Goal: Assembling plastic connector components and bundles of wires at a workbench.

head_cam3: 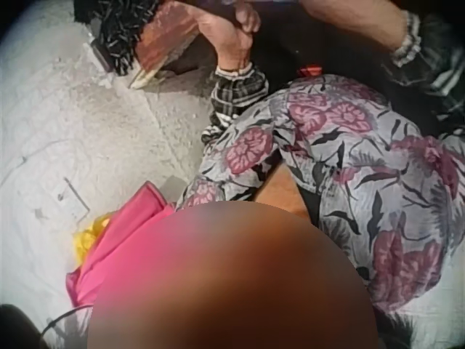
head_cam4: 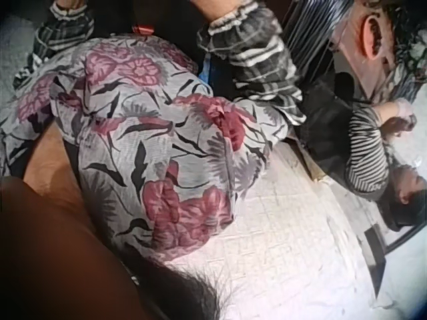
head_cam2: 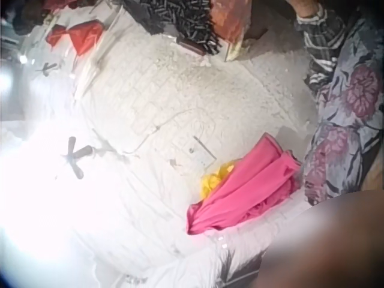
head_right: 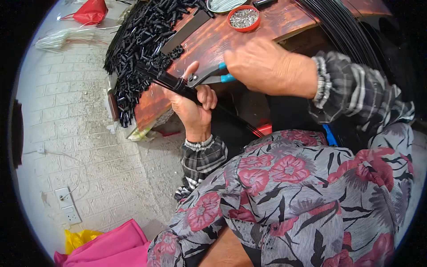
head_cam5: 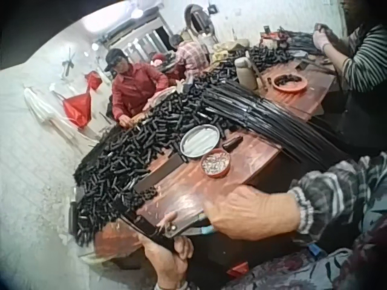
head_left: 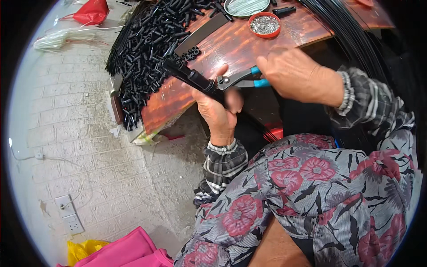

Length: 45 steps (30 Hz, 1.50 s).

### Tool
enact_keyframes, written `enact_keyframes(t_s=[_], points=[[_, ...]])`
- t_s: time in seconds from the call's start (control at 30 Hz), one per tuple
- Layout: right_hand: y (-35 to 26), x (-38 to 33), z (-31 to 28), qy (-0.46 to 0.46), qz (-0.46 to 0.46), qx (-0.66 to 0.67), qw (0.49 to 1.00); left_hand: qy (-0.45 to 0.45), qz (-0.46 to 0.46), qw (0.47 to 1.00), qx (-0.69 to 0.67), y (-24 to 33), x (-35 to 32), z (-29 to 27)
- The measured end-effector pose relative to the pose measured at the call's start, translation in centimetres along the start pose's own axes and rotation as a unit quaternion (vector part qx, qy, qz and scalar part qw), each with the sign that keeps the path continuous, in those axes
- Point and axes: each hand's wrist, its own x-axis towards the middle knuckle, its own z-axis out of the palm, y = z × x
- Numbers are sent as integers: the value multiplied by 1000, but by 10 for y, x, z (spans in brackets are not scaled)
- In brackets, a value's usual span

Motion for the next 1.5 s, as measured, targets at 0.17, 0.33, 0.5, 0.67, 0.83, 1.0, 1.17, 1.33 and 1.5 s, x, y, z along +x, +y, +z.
enact_keyframes(t_s=[0.17, 0.33, 0.5, 0.67, 0.83, 1.0, 1.17, 1.33, 1.5], points=[[-6, -8, 27, -29, 102, 275, 956, 2, 68, 997, -35, 3, -3, -3], [-3, -8, 27, 12, 92, 239, 967, -20, 76, 997, -10, 5, -4, -3], [5, -1, 22, 23, 55, 178, 982, -46, 67, 996, -22, 5, -4, -5], [6, -4, 38, 125, -2, 197, 972, -50, 70, 996, -6, 6, -4, -4], [-17, -3, 41, 56, 150, 600, 784, -99, 129, 986, -42, -3, -6, -6], [-47, 29, 31, 84, 179, 780, 593, -48, 118, 992, -24, -1, -9, -4], [-49, 40, 31, 98, 156, 760, 624, -25, 119, 992, -21, 2, -6, -2], [-58, 42, 33, 148, 153, 740, 639, -10, 116, 992, -42, 0, -9, -8], [-57, 43, 36, 132, 142, 694, 693, 47, 103, 993, -34, 0, -13, -6]])
